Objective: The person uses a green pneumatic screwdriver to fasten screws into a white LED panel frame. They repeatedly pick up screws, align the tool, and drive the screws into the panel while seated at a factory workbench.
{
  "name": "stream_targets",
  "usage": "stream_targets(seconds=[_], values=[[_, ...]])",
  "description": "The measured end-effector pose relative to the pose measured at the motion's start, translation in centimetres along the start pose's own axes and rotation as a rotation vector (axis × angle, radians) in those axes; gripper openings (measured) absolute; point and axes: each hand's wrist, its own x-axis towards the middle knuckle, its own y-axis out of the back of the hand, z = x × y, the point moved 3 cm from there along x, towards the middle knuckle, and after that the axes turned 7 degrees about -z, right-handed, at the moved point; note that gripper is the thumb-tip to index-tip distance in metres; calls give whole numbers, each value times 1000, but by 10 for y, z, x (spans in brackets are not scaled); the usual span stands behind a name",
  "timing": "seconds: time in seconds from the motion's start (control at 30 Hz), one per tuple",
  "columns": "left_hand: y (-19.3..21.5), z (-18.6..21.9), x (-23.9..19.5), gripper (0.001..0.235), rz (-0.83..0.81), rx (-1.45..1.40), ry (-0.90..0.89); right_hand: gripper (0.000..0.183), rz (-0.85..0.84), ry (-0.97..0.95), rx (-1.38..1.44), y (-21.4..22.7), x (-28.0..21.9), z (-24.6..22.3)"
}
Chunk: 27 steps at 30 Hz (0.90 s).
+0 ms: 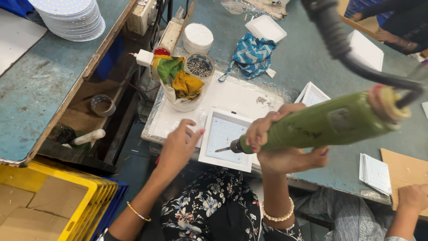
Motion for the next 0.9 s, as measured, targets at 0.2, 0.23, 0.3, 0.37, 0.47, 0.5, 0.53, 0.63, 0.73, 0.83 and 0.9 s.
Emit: stream_targets(seconds=[0.2, 0.23, 0.3, 0.37, 0.47, 0.5, 0.53, 0.63, 0.73, 0.83, 0.9], values=[[-23, -5, -2, 38, -161, -91, 263, 80, 40, -67, -117, -5, -6, 13], [-25, -7, -2, 38, -158, -102, 275, 82, 48, -70, -113, -5, -6, 13], [-28, -7, 1, 40, -74, -41, 152, 82, 39, -76, -129, -7, -7, 14], [-30, -10, 1, 40, -25, -34, 91, 83, 28, -77, -153, -8, -7, 14], [-36, -16, 1, 40, -7, -96, 84, 83, 15, -80, -180, -10, -6, 14], [-38, -18, 2, 40, 2, -108, 76, 83, 14, -91, -173, -11, -7, 14], [-39, -19, 2, 39, 10, -121, 68, 82, 13, -101, -167, -12, -8, 14], [-42, -22, 3, 38, 34, -156, 42, 85, -64, -105, -161, -14, -9, 20], [-44, -24, 4, 40, 34, -166, 51, 84, -62, -114, -157, -13, -12, 19], [-45, -27, 3, 39, 33, -167, 61, 83, -32, -91, -69, -10, -12, 22], [-45, -27, 4, 38, 39, -160, 51, 83, -4, -103, -94, -9, -11, 22]])
